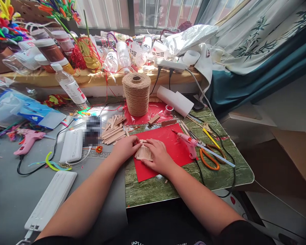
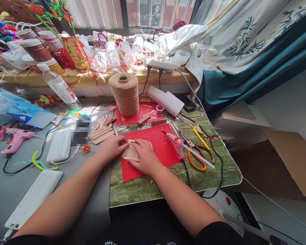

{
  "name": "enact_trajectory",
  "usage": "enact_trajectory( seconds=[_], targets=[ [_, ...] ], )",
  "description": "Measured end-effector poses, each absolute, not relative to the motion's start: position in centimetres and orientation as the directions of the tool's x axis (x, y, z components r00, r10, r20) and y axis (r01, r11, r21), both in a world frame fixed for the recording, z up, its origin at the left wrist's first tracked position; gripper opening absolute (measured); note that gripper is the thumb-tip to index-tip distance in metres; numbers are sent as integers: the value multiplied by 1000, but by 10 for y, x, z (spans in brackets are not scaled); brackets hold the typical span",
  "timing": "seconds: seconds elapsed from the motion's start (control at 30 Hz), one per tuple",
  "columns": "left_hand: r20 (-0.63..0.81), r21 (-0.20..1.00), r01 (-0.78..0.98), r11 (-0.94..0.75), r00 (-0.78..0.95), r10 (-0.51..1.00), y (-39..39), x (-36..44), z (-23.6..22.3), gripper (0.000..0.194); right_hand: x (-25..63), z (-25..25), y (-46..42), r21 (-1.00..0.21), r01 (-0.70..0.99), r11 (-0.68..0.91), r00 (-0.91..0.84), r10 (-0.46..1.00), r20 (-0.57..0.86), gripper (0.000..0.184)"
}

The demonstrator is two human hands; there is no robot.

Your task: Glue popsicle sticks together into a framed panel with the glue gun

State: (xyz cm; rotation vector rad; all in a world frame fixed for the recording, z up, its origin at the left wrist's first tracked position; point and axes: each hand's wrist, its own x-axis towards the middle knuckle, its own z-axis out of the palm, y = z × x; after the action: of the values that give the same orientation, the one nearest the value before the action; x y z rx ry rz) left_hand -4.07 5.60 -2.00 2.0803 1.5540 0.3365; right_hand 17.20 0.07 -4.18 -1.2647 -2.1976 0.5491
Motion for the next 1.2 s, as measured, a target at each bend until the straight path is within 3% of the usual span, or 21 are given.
enact_trajectory(
  seconds=[0.2, 0.4, 0.7, 0.97, 1.2],
  targets=[
    [-94, 513, 832, -213, 301, 949, 57, -48, -9, 32, 172, -42, 2, -600, 645, 473, -419, 876, 241, 64],
    [-170, 502, 844, -187, 309, 936, 52, -45, -9, 23, 173, -45, 2, -618, 632, 468, -412, 878, 244, 68],
    [-182, 612, 781, -125, 293, 939, 56, -48, -12, 24, 175, -48, 4, -641, 616, 457, -403, 882, 242, 70],
    [-156, 619, 772, -145, 302, 940, 54, -43, -14, 25, 178, -44, 2, -662, 621, 420, -341, 905, 254, 80],
    [-72, 658, 726, -197, 321, 944, 50, -29, -21, 23, 177, -46, 4, -711, 606, 357, -194, 933, 304, 52]
  ],
)
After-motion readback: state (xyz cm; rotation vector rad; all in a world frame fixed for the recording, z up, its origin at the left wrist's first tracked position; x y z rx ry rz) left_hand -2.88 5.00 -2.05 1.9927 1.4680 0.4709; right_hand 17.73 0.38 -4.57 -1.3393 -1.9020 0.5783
